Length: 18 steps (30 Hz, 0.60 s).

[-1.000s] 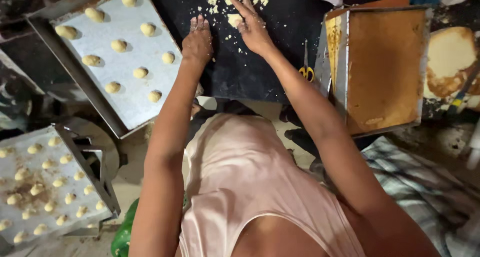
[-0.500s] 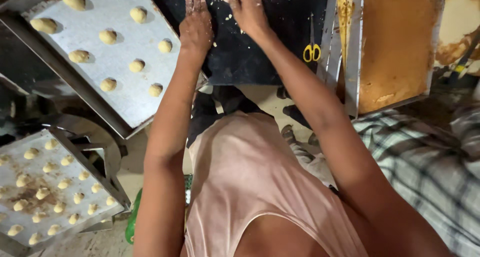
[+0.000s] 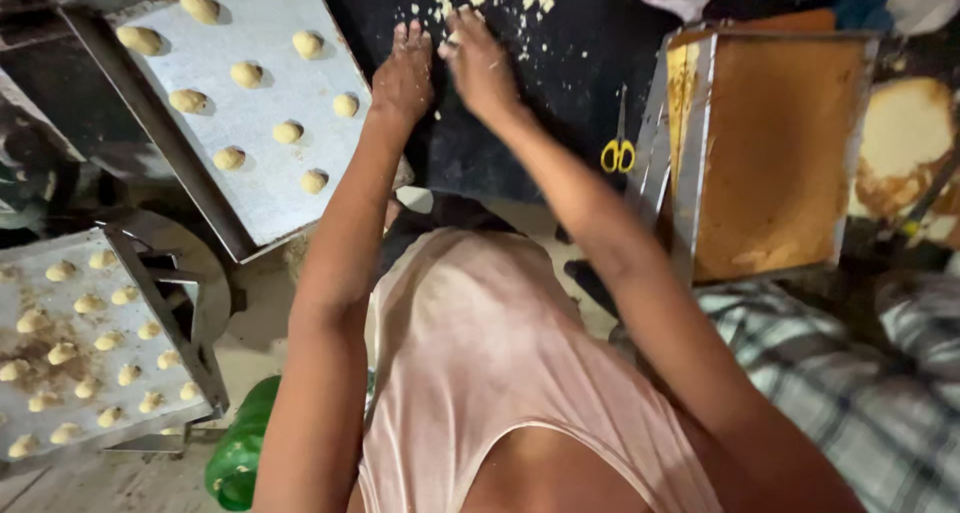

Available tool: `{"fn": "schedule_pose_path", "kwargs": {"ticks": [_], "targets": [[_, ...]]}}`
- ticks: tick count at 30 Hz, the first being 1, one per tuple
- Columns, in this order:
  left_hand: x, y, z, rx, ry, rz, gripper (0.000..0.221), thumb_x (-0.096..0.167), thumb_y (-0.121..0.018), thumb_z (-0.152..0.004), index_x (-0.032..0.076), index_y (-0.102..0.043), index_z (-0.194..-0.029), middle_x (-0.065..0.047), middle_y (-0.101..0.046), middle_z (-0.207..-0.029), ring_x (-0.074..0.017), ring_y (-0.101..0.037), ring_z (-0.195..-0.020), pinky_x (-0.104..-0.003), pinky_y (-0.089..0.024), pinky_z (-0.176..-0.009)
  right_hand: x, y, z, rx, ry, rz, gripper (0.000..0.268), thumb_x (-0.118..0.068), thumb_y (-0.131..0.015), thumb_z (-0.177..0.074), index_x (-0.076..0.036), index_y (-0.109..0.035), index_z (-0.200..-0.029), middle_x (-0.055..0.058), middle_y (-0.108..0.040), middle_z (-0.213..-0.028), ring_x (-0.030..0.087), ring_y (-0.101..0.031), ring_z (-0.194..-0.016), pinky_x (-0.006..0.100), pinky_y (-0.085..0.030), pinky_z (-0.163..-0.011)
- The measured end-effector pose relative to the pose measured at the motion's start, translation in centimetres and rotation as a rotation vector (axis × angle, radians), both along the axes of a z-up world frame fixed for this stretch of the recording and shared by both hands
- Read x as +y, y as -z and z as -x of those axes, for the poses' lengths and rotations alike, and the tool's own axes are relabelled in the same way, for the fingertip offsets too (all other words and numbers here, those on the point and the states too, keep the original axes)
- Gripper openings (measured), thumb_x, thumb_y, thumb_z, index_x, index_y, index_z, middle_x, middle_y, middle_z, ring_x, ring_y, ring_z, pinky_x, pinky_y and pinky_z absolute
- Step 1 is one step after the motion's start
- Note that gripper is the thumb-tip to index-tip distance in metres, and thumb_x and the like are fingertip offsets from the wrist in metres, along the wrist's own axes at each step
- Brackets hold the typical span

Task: The person shapes dough into small balls by hand and places them onto metal baking trays.

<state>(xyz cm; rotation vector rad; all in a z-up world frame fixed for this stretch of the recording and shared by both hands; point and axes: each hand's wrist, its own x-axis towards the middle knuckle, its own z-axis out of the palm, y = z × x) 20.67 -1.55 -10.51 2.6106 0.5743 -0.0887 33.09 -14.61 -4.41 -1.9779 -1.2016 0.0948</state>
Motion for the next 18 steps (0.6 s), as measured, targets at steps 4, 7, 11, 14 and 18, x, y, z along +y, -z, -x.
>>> {"fn": "schedule_pose_path", "kwargs": {"ticks": [4,7,11,14,18], "targets": [[-0.5,-1.0,0.4,0.060,0.008,0.030,0.068,0.007,-0.060,-0.090,0.002,-0.037,-0.154,-0.018,-0.027,-0.165,-0.0355,-0.025,-0.152,-0.041,-0.037,-0.118,0.6,0.7,1.2,-0.159,-0.066,0.092,0.023,0.001,-0.066,-0.098,-0.003,-0.072,-0.120,0.017,-0.068,-0.131,0.036,-0.064,-0.126,0.040,-0.053,-0.108],[-0.1,-2.2,0.5,0.006,0.002,-0.001,0.072,0.007,-0.063,-0.088,0.001,-0.036,-0.155,-0.018,-0.030,-0.163,-0.0349,-0.026,-0.151,-0.042,-0.037,-0.119,0.4,-1.2,-0.1,-0.184,-0.237,0.127,0.028,0.004,-0.064,-0.094,-0.003,-0.073,-0.120,0.017,-0.069,-0.132,0.036,-0.061,-0.132,0.042,-0.050,-0.112],[-1.3,-3.6,1.2,-0.200,-0.112,0.091,0.058,0.006,-0.059,-0.098,0.003,-0.042,-0.153,-0.020,-0.045,-0.156,-0.0396,-0.040,-0.145,-0.047,-0.045,-0.108,-2.8,-4.2,-2.4,0.231,-0.515,-0.047,0.046,0.003,-0.072,-0.091,0.009,-0.060,-0.135,0.028,-0.054,-0.145,0.042,-0.043,-0.141,0.049,-0.036,-0.115],[-2.1,-4.8,2.2,-0.177,-0.251,0.251,0.053,0.009,-0.062,-0.097,0.010,-0.049,-0.148,-0.019,-0.063,-0.136,-0.0414,-0.059,-0.122,-0.050,-0.049,-0.103,-3.4,-5.4,-2.9,0.126,-0.371,0.115,0.035,0.002,-0.069,-0.096,-0.002,-0.068,-0.131,0.019,-0.066,-0.139,0.032,-0.060,-0.134,0.042,-0.049,-0.114],[-2.8,-5.5,1.3,-0.345,-0.288,0.194,0.046,0.006,-0.064,-0.095,0.014,-0.059,-0.140,-0.018,-0.072,-0.120,-0.0395,-0.066,-0.113,-0.049,-0.054,-0.097,-2.7,-4.9,-3.8,-0.238,-0.618,0.100,0.034,0.004,-0.069,-0.090,0.000,-0.071,-0.124,0.020,-0.069,-0.133,0.039,-0.061,-0.130,0.045,-0.051,-0.109]]}}
